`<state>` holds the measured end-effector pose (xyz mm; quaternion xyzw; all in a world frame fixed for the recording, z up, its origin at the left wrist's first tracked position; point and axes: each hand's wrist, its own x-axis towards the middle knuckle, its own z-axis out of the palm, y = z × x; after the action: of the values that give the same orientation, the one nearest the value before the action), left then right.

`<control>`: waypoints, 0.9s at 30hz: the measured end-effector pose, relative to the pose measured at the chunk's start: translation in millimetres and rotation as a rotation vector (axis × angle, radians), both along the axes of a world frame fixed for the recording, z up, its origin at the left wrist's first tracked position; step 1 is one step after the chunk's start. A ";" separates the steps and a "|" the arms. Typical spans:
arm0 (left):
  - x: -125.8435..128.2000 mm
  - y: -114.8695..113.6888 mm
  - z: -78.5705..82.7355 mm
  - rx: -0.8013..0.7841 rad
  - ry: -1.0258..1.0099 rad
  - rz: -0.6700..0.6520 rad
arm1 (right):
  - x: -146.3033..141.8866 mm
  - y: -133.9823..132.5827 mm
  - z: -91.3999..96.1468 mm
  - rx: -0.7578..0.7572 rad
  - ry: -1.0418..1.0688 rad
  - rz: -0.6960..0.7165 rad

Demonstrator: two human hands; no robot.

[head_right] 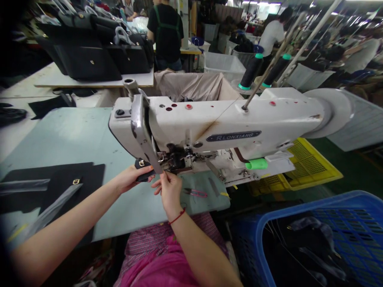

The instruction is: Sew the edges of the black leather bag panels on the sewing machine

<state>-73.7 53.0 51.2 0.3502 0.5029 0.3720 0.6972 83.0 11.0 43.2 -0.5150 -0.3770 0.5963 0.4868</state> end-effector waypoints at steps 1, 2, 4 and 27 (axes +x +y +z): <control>-0.1 0.2 -0.3 -0.003 -0.001 0.006 | -1.4 0.1 -0.1 0.000 0.006 -0.004; 0.0 0.0 -0.8 -0.007 0.000 0.012 | -2.7 0.3 -0.3 0.001 0.010 -0.007; 0.4 -1.3 -1.8 -0.017 0.000 0.034 | -5.0 0.6 -0.6 0.000 0.011 -0.016; 47.0 -52.1 -5.1 0.047 -0.074 0.450 | 7.6 7.2 3.1 -0.039 0.026 0.050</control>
<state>-26.6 0.9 46.1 0.2314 0.5338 0.5425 0.6060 90.5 18.1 46.2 -0.5073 -0.3717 0.6221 0.4664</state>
